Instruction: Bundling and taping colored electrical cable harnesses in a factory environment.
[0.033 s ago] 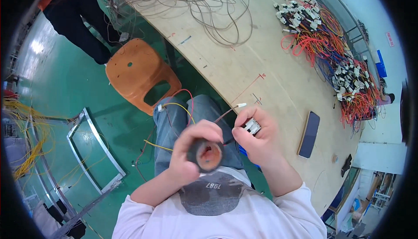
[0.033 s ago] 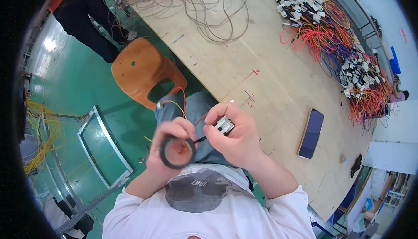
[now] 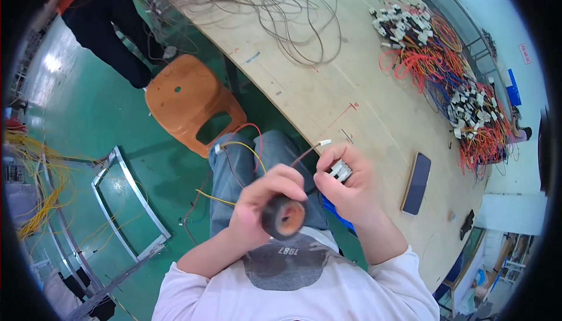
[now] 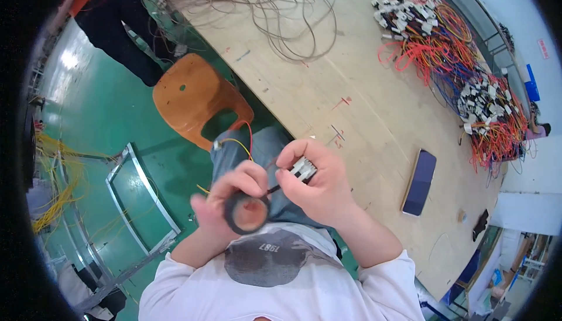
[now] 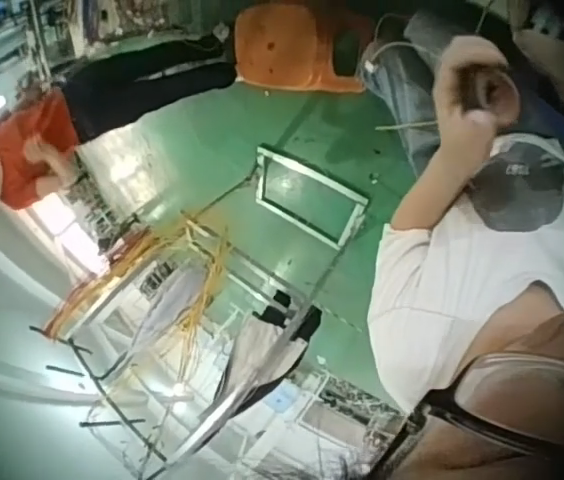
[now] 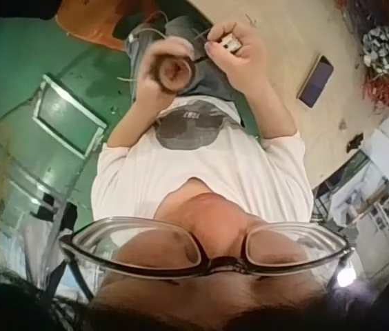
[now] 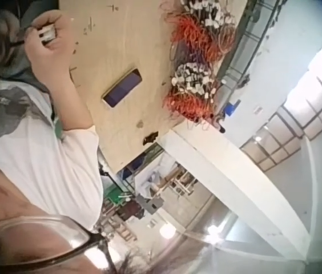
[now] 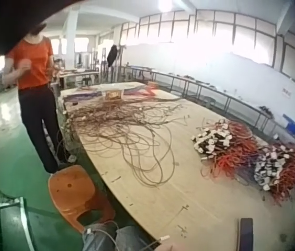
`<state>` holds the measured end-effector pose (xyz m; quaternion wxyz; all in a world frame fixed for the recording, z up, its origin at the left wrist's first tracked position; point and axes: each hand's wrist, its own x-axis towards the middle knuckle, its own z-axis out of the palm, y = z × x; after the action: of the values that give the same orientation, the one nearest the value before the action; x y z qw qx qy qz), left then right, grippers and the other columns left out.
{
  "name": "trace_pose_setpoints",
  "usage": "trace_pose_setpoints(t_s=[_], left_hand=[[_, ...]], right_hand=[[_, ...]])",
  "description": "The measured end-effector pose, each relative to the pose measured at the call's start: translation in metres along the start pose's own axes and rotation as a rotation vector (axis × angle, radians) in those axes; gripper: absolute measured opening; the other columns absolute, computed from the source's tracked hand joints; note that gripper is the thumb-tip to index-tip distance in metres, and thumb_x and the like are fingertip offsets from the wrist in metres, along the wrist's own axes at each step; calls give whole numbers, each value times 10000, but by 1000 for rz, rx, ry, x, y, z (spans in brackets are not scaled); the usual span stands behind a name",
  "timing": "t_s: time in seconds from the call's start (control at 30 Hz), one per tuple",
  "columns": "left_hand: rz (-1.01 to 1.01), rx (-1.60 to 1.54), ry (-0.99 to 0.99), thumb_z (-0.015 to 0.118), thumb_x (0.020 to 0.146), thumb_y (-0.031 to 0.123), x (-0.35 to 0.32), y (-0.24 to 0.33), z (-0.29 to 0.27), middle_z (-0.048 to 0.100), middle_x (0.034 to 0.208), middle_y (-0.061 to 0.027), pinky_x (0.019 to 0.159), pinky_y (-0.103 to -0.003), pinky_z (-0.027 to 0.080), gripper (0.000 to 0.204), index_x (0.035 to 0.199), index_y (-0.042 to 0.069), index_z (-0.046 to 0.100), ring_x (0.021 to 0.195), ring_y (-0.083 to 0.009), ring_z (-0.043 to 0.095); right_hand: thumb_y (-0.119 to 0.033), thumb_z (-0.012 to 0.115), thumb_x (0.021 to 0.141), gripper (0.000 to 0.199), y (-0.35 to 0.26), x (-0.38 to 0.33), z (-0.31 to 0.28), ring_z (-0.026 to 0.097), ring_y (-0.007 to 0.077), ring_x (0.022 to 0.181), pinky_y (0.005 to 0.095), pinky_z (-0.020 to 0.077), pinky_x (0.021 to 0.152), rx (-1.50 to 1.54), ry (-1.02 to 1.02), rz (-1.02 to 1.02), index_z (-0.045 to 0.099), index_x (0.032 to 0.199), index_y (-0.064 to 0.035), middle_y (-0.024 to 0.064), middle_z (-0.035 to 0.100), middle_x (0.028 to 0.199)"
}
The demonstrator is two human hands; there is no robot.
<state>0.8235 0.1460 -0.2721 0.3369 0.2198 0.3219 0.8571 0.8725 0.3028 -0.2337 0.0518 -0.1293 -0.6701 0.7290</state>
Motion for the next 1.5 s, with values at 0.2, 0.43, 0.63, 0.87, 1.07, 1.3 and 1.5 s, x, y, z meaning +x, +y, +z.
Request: trace_pose_setpoints(t_s=[0.2, 0.43, 0.63, 0.87, 1.07, 1.3, 1.5], left_hand=[[-226, 292, 133, 642, 737, 45, 5, -7, 3, 408, 670, 86, 496, -151, 287, 177, 790, 81, 477, 583, 6, 346], [415, 1037, 203, 636, 713, 58, 0, -19, 11, 440, 707, -72, 490, -269, 384, 213, 880, 40, 505, 552, -179, 463], [-200, 366, 225, 575, 733, -47, 15, -17, 8, 492, 961, -47, 583, -218, 417, 595, 1222, 81, 261, 719, -90, 497], [-236, -247, 213, 557, 801, 150, 14, -4, 2, 402, 665, 24, 392, -193, 218, 262, 1008, 70, 418, 465, -46, 347], [82, -312, -2, 530, 822, 170, 2, -12, -7, 393, 694, 16, 415, -185, 216, 222, 997, 61, 445, 493, -57, 353], [3, 585, 72, 637, 692, 54, -1, 5, 16, 366, 834, -19, 579, -194, 365, 296, 929, 53, 459, 661, -80, 395], [30, 909, 222, 626, 716, 64, 18, 2, -4, 445, 1022, -163, 710, -302, 441, 565, 1194, 58, 326, 873, -269, 512]], right_hand=[[5, 587, 656, 116, -17, 10, 11, 549, 163, 633, 269, 437, 571, -449, -79, -411, 536, 755, -25, 72, 555, 694], [32, 559, 672, 109, -3, -5, 12, 501, 137, 653, 256, 401, 590, -603, 53, -513, 508, 752, -22, 55, 510, 696], [-75, 540, 804, 78, -14, -3, 13, 504, 159, 569, 238, 402, 506, -688, -44, -477, 537, 843, -7, 89, 547, 688], [-85, 536, 814, 62, 2, 1, 9, 406, 56, 532, 191, 330, 468, -463, -33, -550, 535, 815, -24, 15, 505, 657], [-52, 520, 814, 33, 23, 0, -5, 357, 31, 460, 162, 287, 426, -367, 210, -277, 531, 819, -22, -25, 451, 565], [-70, 526, 816, 65, -23, -19, 16, 484, 73, 581, 201, 376, 496, -469, 125, -325, 558, 845, -21, 17, 538, 683], [3, 603, 657, 127, -17, -5, 26, 563, 191, 576, 285, 443, 540, -689, 111, -624, 567, 772, -36, 90, 581, 674]])
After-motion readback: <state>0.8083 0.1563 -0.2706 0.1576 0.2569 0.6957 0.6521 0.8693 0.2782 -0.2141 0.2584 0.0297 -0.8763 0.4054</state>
